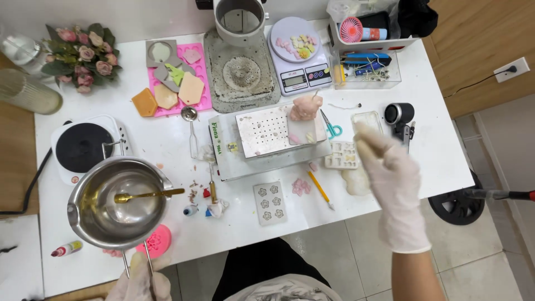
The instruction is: Creating and assembling decorative wax figures using molds, wax, and specialized tools.
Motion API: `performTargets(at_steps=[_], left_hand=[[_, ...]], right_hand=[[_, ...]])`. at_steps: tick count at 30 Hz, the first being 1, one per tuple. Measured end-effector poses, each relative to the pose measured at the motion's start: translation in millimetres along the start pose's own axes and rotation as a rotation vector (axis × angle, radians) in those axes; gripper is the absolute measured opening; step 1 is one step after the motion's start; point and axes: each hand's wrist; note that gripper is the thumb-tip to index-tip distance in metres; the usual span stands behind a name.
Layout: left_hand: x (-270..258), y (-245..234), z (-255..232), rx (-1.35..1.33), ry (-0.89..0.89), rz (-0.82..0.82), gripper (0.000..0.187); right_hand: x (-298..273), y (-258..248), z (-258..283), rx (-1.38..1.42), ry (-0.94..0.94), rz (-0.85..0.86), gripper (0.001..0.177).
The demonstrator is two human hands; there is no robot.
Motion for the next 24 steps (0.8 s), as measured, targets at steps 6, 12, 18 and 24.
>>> performTargets(at_steps=[6, 12, 18, 24], left_hand=[[23.9, 15.7, -84.2, -0.113, 0.167, -0.073, 0.032], [71.1, -0.5, -109.1, -0.179, 0.154, 0.019, 0.034], [126.4, -12.2, -97.4, -0.163, 0.210, 0.035, 0.028], [144.6, -11.9, -99.1, -0.146, 0.232, 0.029, 0.030]], right_hand=[[9.8, 49.8, -63.9, -0.337, -0.467, 0.159, 0.061], [38.3, 63.5, -60.7, -0.609, -0.385, 0.342, 0.049], [32.0, 70.5, -43.8, -0.426, -0.281, 0.279, 0.033], [35.3, 83.5, -51.8, -0.220, 0.088, 0.239, 0.032]])
Point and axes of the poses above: each hand's wrist, its own x-axis towards the middle knuckle, its own y-axis out of the palm, z = x × y, and after that the axes turned 6 degrees about -y, right-handed
